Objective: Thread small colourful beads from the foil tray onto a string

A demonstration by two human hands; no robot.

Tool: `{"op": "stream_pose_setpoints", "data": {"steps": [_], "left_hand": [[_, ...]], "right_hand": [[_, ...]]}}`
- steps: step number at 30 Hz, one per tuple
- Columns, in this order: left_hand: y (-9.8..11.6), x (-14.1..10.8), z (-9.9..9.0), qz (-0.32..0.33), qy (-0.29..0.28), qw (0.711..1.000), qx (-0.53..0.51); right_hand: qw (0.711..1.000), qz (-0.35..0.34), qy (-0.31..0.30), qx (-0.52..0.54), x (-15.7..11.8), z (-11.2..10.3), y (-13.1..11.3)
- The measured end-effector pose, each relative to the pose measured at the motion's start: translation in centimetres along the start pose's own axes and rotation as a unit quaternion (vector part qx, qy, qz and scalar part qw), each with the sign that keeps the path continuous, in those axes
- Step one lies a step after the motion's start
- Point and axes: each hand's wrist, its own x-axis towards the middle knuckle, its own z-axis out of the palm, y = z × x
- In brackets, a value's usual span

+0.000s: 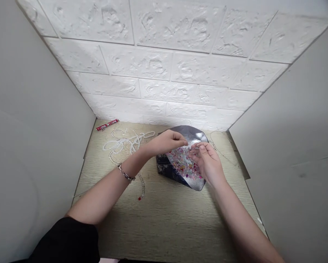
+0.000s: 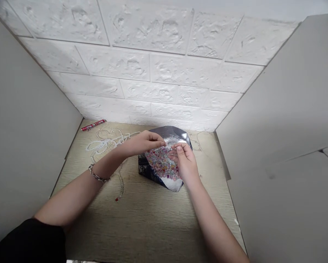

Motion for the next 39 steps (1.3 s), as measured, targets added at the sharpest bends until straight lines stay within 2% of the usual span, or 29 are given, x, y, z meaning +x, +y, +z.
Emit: {"op": "stream_pose_setpoints", "data": {"steps": [9,15,21,29,39], "left_hand": [[-0.3,0.4,1.5,-0.033,0.069,0.997,-0.034],[0.6,0.1,1.8,-0.043,0.076,0.995,-0.051],[0.2,0.3,1.9,-0.030,0.068,0.996,-0.053],[-0.3,0.5,2.4,-0.010,0.077,0.997,-0.017],[1.0,-0.2,3.3,0.018,0.168,0.983,0.067]], "right_hand": [[0.994,0.054,0.002,0.094,-0.2,0.2,-0.8],[0.993,0.069,-0.010,0.091,0.0,0.0,-0.5],[0.994,0.055,-0.003,0.091,0.0,-0.2,-0.4],[0.995,0.047,-0.006,0.092,0.0,-0.3,-0.8],[0.996,0.031,-0.020,0.086,-0.1,-0.5,-0.8]]}}
